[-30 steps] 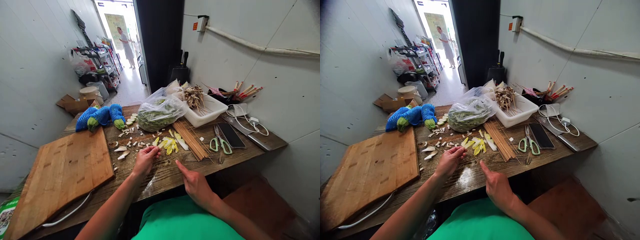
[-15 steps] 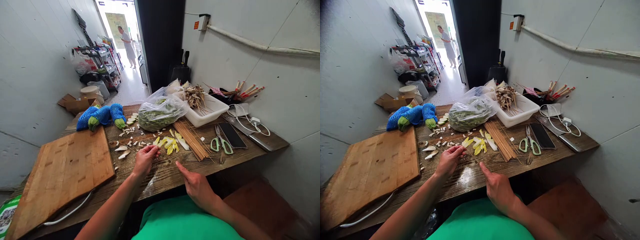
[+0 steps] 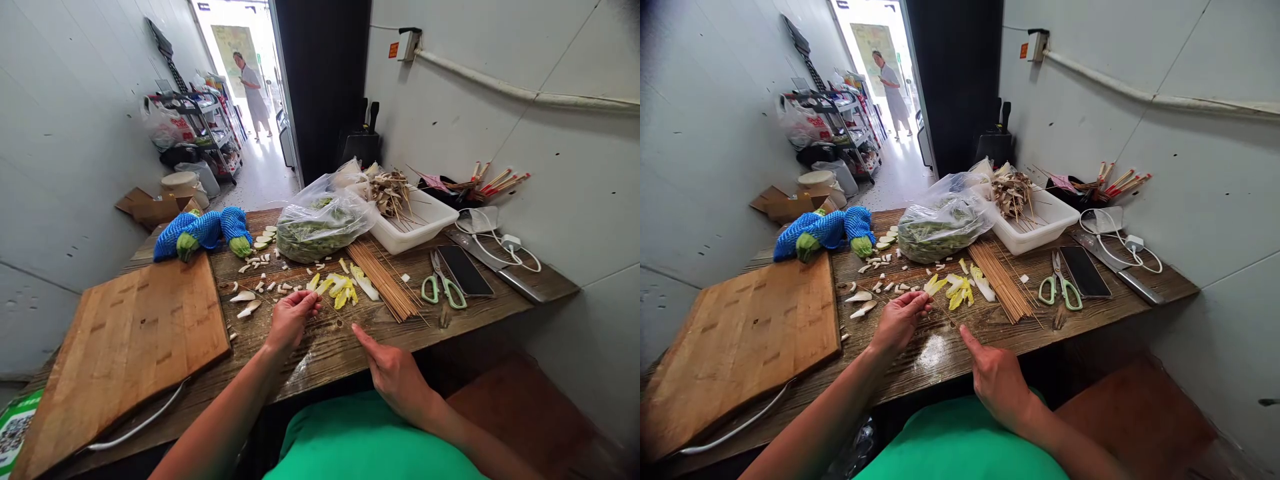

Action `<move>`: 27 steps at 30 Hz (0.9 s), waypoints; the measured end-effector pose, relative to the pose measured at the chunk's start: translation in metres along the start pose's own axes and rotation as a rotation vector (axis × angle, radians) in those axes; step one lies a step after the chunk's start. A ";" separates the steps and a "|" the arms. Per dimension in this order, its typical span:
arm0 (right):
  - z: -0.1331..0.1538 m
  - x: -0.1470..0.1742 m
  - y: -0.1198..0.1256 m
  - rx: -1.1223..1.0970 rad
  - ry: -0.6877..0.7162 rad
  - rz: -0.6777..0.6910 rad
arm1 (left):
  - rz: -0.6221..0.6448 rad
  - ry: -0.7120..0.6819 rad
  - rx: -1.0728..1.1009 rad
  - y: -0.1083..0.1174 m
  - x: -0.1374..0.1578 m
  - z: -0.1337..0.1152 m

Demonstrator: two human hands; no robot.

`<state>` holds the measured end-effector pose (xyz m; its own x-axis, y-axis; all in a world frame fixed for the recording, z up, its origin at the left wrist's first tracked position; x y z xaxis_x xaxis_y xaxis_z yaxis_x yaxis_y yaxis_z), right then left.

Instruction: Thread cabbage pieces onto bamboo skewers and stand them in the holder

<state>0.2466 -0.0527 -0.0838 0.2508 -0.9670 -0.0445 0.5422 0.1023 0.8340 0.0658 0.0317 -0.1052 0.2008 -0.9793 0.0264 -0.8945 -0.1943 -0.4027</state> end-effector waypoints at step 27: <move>0.001 -0.002 0.003 -0.018 0.048 -0.084 | 0.085 0.058 0.086 -0.005 0.002 -0.001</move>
<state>0.2469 -0.0506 -0.0807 0.2415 -0.9602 -0.1403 0.5775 0.0260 0.8160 0.0700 0.0305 -0.1025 0.1003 -0.9941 0.0403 -0.8692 -0.1072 -0.4827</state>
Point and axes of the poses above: each hand's wrist, its own x-axis away from the middle knuckle, its own y-axis out of the back of the hand, z = x × y, the point moved 8 cm from there along -x, towards the middle knuckle, and after that the axes turned 15 degrees about -y, right-handed, at the moved point
